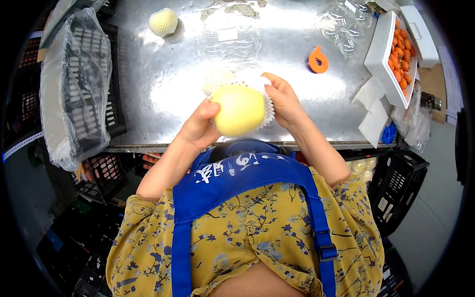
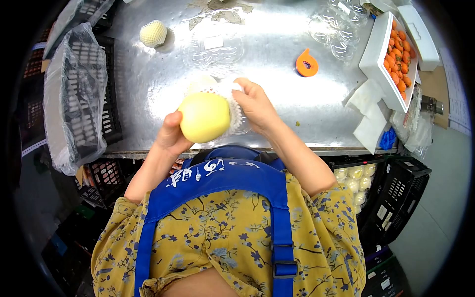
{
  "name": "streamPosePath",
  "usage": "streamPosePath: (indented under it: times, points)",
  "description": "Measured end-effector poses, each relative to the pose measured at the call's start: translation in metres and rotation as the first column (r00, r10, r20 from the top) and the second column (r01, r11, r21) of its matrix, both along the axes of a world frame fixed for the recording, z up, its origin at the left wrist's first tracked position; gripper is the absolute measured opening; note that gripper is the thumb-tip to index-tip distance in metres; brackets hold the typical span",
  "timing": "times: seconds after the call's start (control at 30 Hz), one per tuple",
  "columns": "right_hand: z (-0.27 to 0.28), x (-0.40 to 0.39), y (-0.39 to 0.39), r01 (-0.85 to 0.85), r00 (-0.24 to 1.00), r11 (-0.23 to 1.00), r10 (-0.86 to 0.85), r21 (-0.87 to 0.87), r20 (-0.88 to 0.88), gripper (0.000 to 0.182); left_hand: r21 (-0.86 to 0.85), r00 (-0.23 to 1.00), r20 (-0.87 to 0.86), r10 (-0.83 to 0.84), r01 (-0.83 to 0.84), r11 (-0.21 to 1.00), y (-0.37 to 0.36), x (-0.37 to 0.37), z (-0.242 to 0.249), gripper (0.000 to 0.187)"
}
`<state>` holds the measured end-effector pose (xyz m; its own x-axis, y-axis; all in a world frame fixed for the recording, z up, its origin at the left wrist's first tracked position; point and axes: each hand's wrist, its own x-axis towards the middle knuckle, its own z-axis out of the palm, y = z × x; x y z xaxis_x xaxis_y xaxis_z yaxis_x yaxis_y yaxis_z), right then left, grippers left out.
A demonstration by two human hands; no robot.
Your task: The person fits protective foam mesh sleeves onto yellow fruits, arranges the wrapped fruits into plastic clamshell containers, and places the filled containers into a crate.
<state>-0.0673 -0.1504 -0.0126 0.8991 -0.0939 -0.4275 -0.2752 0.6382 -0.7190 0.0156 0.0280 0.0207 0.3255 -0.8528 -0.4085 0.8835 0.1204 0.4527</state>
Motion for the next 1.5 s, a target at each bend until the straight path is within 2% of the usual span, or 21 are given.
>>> streamPosePath:
  times: [0.03, 0.1, 0.13, 0.2, 0.23, 0.27, 0.37, 0.4, 0.53, 0.63, 0.67, 0.7, 0.73, 0.77, 0.87, 0.97, 1.07, 1.27, 1.37, 1.4, 1.5]
  points:
    - [0.0, -0.002, -0.003, 0.008, 1.0, 0.95, -0.005, -0.312, 0.013, 0.017, 0.063, 0.992, 0.12, 0.044, -0.052, 0.997, -0.001, 0.0, 0.001, 0.069]
    - [0.009, -0.005, -0.006, 0.034, 0.999, 0.581, -0.002, -0.813, 0.041, 0.014, 0.17, 0.928, 0.359, 0.101, -0.172, 0.97, -0.004, -0.002, 0.004, 0.064]
    - [0.025, -0.006, 0.004, 0.07, 0.998, 0.523, -0.034, -0.849, 0.061, 0.019, 0.211, 0.863, 0.497, 0.085, -0.216, 0.953, -0.006, -0.003, -0.001, 0.062]
    - [0.037, -0.01, 0.023, 0.102, 0.984, 0.467, 0.083, -0.879, 0.158, 0.022, 0.269, 0.679, 0.734, 0.022, -0.32, 0.908, -0.008, -0.004, -0.016, 0.058]
    - [0.041, -0.013, 0.029, 0.122, 0.969, 0.439, 0.142, -0.89, 0.203, 0.023, 0.251, 0.705, 0.707, 0.053, -0.32, 0.913, -0.007, -0.005, -0.02, 0.057]
    - [0.043, -0.018, 0.029, 0.016, 0.963, 0.647, 0.196, -0.762, 0.186, 0.032, 0.23, 0.729, 0.679, 0.084, -0.32, 0.919, -0.004, -0.004, -0.024, 0.056]
    - [0.036, -0.024, 0.004, -0.021, 0.906, 0.727, 0.305, -0.687, 0.295, 0.049, 0.264, 0.833, 0.545, 0.094, -0.276, 0.924, 0.005, -0.005, -0.037, 0.054]
    - [0.046, -0.018, 0.002, 0.131, 0.874, 0.548, 0.329, -0.826, 0.357, 0.061, 0.288, 0.867, 0.492, 0.084, -0.253, 0.924, 0.007, -0.006, -0.038, 0.054]
    - [0.027, -0.014, 0.016, 0.109, 0.815, 0.201, 0.543, -0.974, 0.203, 0.072, 0.401, 0.852, 0.513, -0.107, -0.127, 0.907, 0.003, -0.017, -0.034, 0.055]
    - [-0.012, -0.011, 0.003, 0.097, 0.918, 0.44, 0.308, -0.893, 0.251, 0.074, 0.448, 0.746, 0.617, -0.252, -0.069, 0.891, 0.005, -0.008, -0.032, 0.058]
    - [-0.027, -0.01, 0.0, 0.001, 0.986, 0.632, 0.128, -0.775, 0.106, 0.068, 0.541, 0.635, 0.68, -0.367, -0.096, 0.835, 0.009, -0.001, -0.038, 0.055]
    - [-0.027, -0.003, -0.003, 0.029, 1.0, 0.759, -0.016, -0.651, 0.025, 0.063, 0.552, 0.329, 0.82, -0.468, -0.242, 0.798, 0.006, 0.003, -0.045, 0.055]
    - [-0.04, 0.004, -0.004, 0.081, 0.996, 0.746, -0.087, -0.661, 0.023, 0.063, 0.508, -0.012, 0.832, -0.555, -0.385, 0.771, 0.004, 0.006, -0.052, 0.056]
    - [-0.053, 0.009, -0.003, 0.135, 0.987, 0.729, -0.158, -0.671, 0.026, 0.064, 0.411, -0.342, 0.712, -0.613, -0.505, 0.759, 0.002, 0.01, -0.059, 0.057]
    - [-0.062, 0.02, 0.005, 0.095, 0.982, 0.313, -0.184, -0.945, 0.038, 0.067, 0.494, -0.296, 0.703, -0.646, -0.45, 0.744, -0.003, 0.016, -0.08, 0.06]
    - [-0.055, 0.028, 0.015, -0.024, 0.975, 0.216, -0.209, -0.976, -0.071, 0.069, 0.473, -0.272, 0.752, -0.601, -0.413, 0.778, -0.002, 0.02, -0.092, 0.06]
    - [-0.062, 0.034, 0.019, -0.098, 0.981, -0.104, -0.178, -0.99, -0.078, 0.069, 0.385, -0.288, 0.799, -0.528, -0.431, 0.816, 0.004, 0.024, -0.103, 0.057]
    - [-0.054, 0.044, 0.023, -0.253, 0.962, -0.076, -0.125, -0.964, -0.243, 0.065, 0.422, -0.282, 0.78, -0.559, -0.422, 0.802, 0.005, 0.025, -0.099, 0.058]
    - [-0.053, 0.049, 0.019, -0.285, 0.958, -0.15, -0.068, -0.947, -0.278, 0.065, 0.415, -0.224, 0.813, -0.537, -0.423, 0.805, 0.002, 0.026, -0.091, 0.049]
    - [-0.046, 0.049, 0.017, -0.269, 0.963, -0.11, -0.034, -0.957, -0.267, 0.065, 0.422, -0.235, 0.804, -0.546, -0.422, 0.802, 0.003, 0.028, -0.091, 0.051]
    - [-0.043, 0.048, 0.013, 0.019, 0.995, -0.07, 0.1, -0.997, 0.012, 0.057, 0.438, -0.143, 0.848, -0.51, -0.351, 0.827, 0.005, 0.034, -0.08, 0.057]
